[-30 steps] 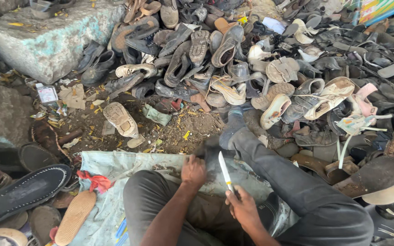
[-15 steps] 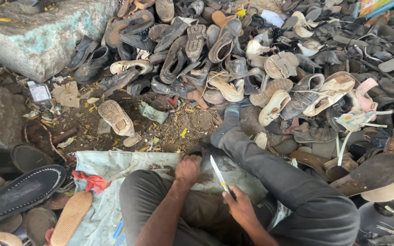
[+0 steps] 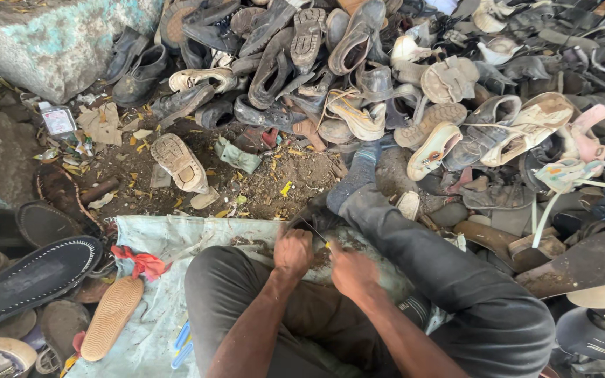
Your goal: The person repairs shoes by hand, using a blade and a screwdriver to pry apart components and trim material.
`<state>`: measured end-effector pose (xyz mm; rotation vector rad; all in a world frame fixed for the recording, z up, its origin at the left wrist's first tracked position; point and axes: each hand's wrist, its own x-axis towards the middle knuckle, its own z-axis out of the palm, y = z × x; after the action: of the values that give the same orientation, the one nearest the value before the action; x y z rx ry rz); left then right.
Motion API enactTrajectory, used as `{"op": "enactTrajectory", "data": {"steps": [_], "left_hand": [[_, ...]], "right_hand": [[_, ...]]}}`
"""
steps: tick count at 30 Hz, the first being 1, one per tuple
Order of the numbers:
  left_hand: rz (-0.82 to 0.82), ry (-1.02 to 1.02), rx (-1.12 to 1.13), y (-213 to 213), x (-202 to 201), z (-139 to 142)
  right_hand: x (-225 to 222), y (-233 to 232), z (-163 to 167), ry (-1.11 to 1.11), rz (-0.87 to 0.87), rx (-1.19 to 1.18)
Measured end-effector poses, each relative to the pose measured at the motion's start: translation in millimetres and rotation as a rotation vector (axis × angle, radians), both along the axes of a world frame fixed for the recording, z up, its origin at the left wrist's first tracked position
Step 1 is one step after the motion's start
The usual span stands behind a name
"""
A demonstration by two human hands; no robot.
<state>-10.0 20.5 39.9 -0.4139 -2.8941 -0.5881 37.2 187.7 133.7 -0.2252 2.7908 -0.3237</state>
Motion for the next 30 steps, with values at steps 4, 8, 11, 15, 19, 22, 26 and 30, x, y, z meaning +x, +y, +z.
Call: {"op": "enactTrajectory", "data": {"steps": [4,8,11,15,19,22,26,30], "left_hand": [[-0.021,0.097,0.028,-1,-2,-3],[0.010,0.099,0.100,-5,-4,-1],[0.028,0.096,0.153,-6,-7,3],[0.029,0.110,0.188,-5,-6,7],[-0.010,0.158,0.164,-6,-1,8],[-0.015,0.101,0.242,-8,-2,8],[0.042,0.109,0.277,-7,-7,7],[0.090,0.124,0.278,-5,-6,4]], "right_hand": [[-13,-15,-14,0.130,0.018,-0.074],[9,-8,-9,-0.023,-0.054,-0.035],[28,-1,-3,-0.024,-0.090,-0.027],[23,-6,-7,-0.026,-0.062,-0.030],[0,-21,-18,0.018,-0.038,-0.013],[6,-18,-19,-0.012,-0.072,-0.014],[30,-7,-12,-0.078,-0.104,-0.004],[24,-14,-6,0.010,-0.063,-0.037]]}}
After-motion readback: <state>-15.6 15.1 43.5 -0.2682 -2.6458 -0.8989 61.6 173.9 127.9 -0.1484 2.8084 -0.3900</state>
